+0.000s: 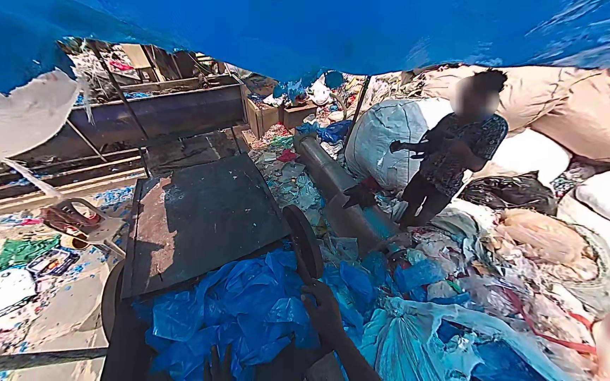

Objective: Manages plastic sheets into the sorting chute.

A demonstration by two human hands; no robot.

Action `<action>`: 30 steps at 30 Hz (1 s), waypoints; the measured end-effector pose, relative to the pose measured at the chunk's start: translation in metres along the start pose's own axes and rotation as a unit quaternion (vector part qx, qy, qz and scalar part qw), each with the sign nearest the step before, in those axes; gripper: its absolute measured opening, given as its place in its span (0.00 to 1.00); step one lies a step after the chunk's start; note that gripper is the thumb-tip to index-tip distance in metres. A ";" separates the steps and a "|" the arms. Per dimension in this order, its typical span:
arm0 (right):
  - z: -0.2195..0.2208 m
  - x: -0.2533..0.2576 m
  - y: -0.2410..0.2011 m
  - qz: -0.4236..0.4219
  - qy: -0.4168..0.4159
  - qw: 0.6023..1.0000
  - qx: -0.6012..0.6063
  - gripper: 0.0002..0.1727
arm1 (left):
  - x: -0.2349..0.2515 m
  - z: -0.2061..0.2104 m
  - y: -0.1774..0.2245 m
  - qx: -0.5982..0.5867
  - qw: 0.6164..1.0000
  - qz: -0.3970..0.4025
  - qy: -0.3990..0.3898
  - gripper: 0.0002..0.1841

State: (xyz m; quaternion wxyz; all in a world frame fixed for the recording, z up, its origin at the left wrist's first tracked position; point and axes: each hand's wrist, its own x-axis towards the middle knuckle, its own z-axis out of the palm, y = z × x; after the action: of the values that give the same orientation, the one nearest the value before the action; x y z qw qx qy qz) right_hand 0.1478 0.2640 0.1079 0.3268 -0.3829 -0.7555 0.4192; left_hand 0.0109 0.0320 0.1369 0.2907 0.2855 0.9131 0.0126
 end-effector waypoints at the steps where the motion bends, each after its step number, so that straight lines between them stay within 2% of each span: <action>1: 0.000 0.001 0.000 -0.001 0.001 1.000 0.000 0.16 | 0.007 0.008 -0.006 0.004 1.000 0.001 0.009 0.38; 3: 0.001 0.000 0.001 0.002 0.002 1.000 0.004 0.16 | 0.028 0.036 -0.028 0.009 0.999 0.011 0.046 0.38; 5: 0.001 0.000 0.002 0.005 0.002 1.000 0.008 0.15 | 0.060 0.084 -0.063 0.029 0.989 0.048 0.140 0.37; 7: 0.002 0.000 0.002 0.006 0.002 1.000 0.009 0.15 | 0.075 0.108 -0.081 0.037 0.979 0.066 0.189 0.38; 10: 0.001 -0.001 0.002 0.004 -0.001 1.000 0.003 0.16 | 0.068 0.097 -0.074 0.047 0.985 0.059 0.158 0.41; 12: 0.001 0.000 0.004 -0.004 0.002 1.000 -0.001 0.15 | 0.076 0.108 -0.082 0.046 0.981 0.062 0.176 0.41; 14: 0.002 0.000 0.006 -0.010 0.005 1.000 -0.001 0.15 | 0.073 0.100 -0.077 0.054 0.987 0.046 0.146 0.41; 17: 0.002 -0.001 0.006 -0.008 0.003 1.000 0.001 0.15 | 0.074 0.105 -0.081 0.052 0.982 0.060 0.171 0.40; 19: 0.001 -0.001 0.005 -0.014 0.002 1.000 0.002 0.15 | 0.078 0.116 -0.085 0.028 0.971 0.077 0.226 0.38; 20: 0.001 -0.001 0.005 -0.021 0.006 1.000 0.001 0.15 | 0.067 0.102 -0.074 0.018 0.981 0.056 0.187 0.38; 21: 0.002 -0.001 0.005 -0.028 0.013 1.000 0.000 0.14 | 0.047 0.071 -0.052 0.017 0.997 0.010 0.074 0.40; 23: 0.002 0.000 0.006 -0.033 0.015 0.999 0.000 0.14 | 0.031 0.057 -0.035 -0.041 0.995 0.013 0.089 0.40; 26: 0.001 -0.001 0.003 -0.020 0.006 1.000 -0.001 0.16 | 0.006 0.013 -0.014 -0.044 0.998 0.048 -0.004 0.43; 30: 0.001 -0.001 0.004 -0.012 0.004 1.000 0.002 0.16 | 0.006 0.012 -0.014 -0.066 0.996 0.059 0.010 0.40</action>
State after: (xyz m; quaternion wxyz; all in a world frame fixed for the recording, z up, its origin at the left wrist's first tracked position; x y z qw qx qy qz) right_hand 0.1482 0.2642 0.1039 0.3360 -0.3745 -0.7578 0.4155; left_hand 0.0060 0.0216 0.1210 0.2988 0.3190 0.8946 0.0933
